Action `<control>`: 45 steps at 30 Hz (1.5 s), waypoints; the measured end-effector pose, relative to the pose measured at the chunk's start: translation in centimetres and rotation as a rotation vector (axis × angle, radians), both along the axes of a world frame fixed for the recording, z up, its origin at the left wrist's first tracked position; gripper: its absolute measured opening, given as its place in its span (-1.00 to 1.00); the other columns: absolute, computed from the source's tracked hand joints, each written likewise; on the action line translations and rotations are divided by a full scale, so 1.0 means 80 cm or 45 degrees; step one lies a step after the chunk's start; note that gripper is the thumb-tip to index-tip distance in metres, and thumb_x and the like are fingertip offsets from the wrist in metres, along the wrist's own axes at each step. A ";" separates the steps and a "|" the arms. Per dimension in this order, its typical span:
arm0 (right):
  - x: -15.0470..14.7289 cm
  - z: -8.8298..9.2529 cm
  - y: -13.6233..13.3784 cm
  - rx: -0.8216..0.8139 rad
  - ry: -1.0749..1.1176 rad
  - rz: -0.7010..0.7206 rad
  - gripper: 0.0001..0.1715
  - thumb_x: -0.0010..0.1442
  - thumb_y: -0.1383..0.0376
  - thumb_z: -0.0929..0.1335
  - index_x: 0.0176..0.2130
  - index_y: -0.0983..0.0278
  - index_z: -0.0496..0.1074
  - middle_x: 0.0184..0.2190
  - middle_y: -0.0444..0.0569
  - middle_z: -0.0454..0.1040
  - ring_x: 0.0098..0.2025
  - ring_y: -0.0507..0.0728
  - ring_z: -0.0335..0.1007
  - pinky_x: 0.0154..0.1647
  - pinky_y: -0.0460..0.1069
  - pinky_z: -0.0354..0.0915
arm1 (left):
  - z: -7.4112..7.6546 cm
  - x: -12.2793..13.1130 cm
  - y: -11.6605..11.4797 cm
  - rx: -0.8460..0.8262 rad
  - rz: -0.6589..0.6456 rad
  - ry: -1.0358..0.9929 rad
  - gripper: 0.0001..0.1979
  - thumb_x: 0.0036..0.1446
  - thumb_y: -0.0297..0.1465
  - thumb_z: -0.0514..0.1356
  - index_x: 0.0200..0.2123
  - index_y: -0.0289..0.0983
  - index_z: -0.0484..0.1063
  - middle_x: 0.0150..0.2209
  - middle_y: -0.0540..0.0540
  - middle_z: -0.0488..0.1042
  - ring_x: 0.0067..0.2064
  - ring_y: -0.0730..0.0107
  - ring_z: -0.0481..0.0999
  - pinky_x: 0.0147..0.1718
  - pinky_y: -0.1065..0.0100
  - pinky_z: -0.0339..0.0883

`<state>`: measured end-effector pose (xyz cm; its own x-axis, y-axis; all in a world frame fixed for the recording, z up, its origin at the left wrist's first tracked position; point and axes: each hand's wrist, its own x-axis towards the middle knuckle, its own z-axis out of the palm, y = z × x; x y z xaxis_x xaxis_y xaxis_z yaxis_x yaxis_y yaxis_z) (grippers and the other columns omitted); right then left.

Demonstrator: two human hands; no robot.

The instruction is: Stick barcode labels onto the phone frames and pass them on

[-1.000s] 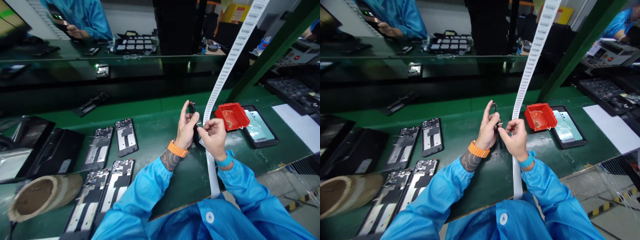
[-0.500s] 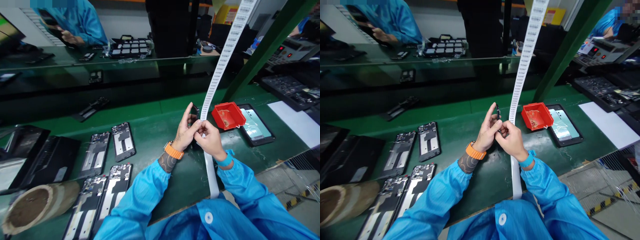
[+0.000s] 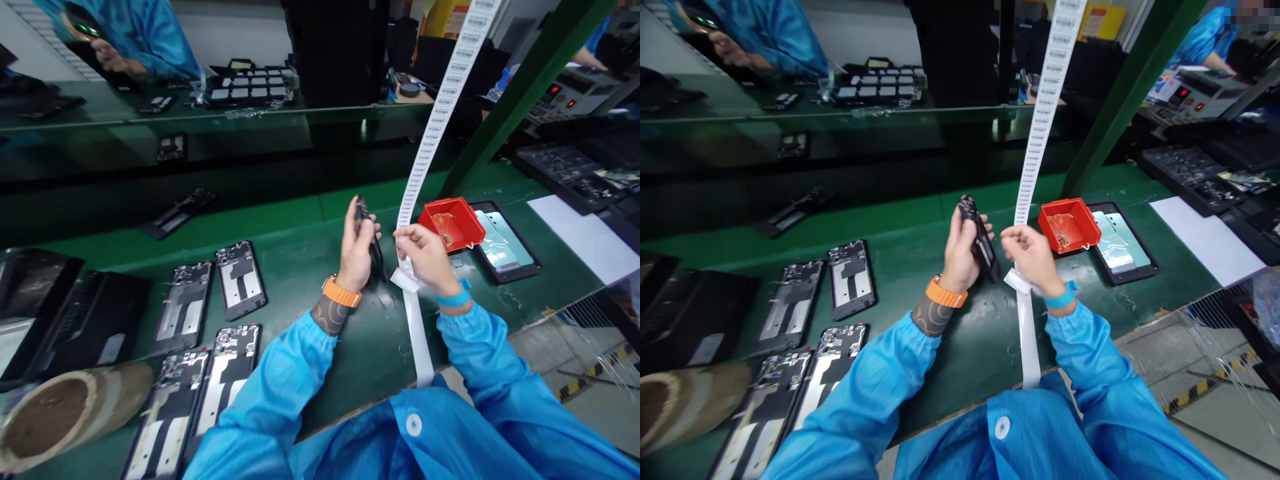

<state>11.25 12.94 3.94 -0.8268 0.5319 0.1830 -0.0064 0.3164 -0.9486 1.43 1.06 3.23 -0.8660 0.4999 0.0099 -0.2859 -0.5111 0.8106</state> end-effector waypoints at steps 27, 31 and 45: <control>0.012 -0.077 0.048 0.983 -0.145 0.016 -0.80 0.23 0.37 0.36 -0.18 0.22 0.59 -0.16 0.04 0.65 -0.07 0.26 0.49 0.04 0.19 0.41 | -0.015 -0.045 -0.001 -0.379 -1.048 -0.666 -0.23 0.30 0.18 -0.09 0.02 -0.40 0.49 -0.45 -0.23 0.59 -0.55 0.26 0.58 -0.50 0.28 0.55; 0.016 -0.083 0.041 1.145 -0.142 -0.008 -0.75 0.30 0.35 0.32 -0.15 0.24 0.61 -0.16 0.06 0.65 -0.09 0.25 0.51 0.00 0.15 0.43 | -0.013 -0.044 0.002 -0.374 -1.025 -0.665 -0.24 0.30 0.19 -0.08 -0.01 -0.40 0.48 -0.45 -0.22 0.58 -0.52 0.27 0.60 -0.48 0.29 0.56; 0.038 -0.029 0.020 0.639 0.067 -0.376 -0.77 0.29 0.14 0.34 -0.27 0.21 0.53 -0.26 0.06 0.60 -0.22 0.21 0.54 -0.13 0.18 0.48 | -0.025 -0.042 0.001 -0.258 -0.808 -0.575 -0.40 0.24 0.14 0.12 -0.28 -0.36 0.49 -0.43 -0.23 0.58 -0.47 0.18 0.61 -0.48 0.22 0.51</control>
